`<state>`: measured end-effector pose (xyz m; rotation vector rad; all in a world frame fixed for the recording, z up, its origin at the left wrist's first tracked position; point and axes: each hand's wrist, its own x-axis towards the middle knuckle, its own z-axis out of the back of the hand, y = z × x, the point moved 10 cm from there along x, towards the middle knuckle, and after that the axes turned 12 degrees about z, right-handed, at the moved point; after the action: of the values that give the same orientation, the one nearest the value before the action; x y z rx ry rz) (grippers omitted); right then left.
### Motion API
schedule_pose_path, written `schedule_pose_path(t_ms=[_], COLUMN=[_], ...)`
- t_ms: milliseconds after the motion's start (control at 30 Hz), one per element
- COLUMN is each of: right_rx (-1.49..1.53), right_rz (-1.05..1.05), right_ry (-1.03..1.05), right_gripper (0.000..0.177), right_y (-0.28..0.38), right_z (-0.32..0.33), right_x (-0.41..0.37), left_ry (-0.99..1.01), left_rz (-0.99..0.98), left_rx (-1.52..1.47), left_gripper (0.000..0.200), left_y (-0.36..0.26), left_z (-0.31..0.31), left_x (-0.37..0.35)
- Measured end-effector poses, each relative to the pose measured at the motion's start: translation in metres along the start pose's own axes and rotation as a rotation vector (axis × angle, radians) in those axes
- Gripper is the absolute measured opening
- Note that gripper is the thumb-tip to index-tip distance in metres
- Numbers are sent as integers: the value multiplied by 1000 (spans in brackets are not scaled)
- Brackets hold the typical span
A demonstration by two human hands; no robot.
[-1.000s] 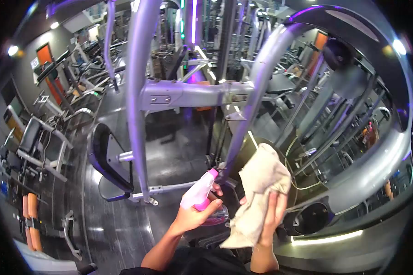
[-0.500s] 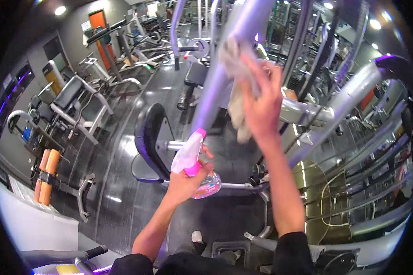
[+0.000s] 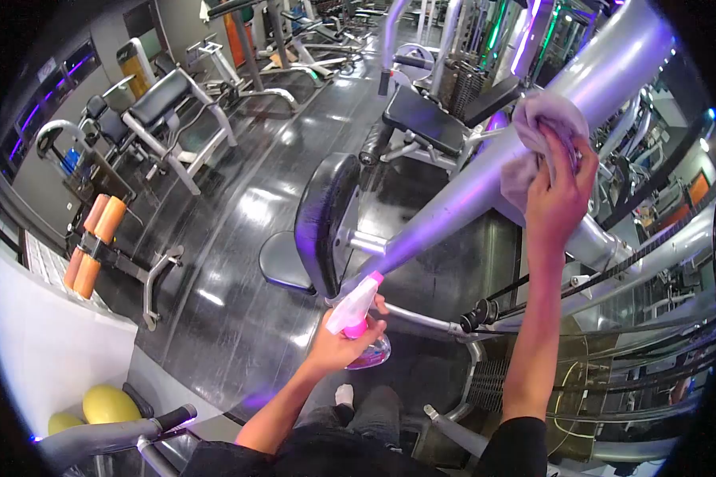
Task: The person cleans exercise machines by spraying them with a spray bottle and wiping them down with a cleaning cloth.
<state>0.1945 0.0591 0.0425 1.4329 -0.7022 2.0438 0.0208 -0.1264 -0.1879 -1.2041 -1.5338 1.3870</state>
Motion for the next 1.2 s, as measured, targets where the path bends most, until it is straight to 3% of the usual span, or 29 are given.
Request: schedule_pose_path(t_ms=[100,267,367,433,500,567,667,767,833,1033,1100,1200], right_rx=[-35,-45,-165,-190,-142,-118,205,797,926,858,808,781], right_rz=[39,272,274,252,147,119,-92,-304,-438,-349,-404,-384], right_ry=[29,469,481,434,261,275,507,500,447,408,410,616], right_gripper=[42,37,34,38,43,49,50,40,47,43,41,38], right_y=[10,61,62,58,54,60,85,127,151,187,182,183], right_z=[-6,-65,-61,-57,-43,-60,-99,-135,-149,-175,-191,-239], right_x=[-22,-101,-81,-65,-45,-59,-87,-120,-136,-114,-92,-67], left_ry=[-26,-98,-133,-217,-238,-307,-320,-313,-232,-111,-95,-81], left_rz=[14,32,59,126,115,78,95,110,160,141,158,119], left_rx=[-14,8,31,-26,-30,-36,-21,-26,-19,56,37,5], left_gripper=[37,41,43,45,46,45,42,41,43,48,48,49], left_y=[10,24,26,26,27,28,26,24,25,26,24,10], left_z=[13,45,70,94,117,143,167,182,181,196,202,212], left_x=[-10,-19,-25,-26,-25,-23,-12,3,17,64,80,102])
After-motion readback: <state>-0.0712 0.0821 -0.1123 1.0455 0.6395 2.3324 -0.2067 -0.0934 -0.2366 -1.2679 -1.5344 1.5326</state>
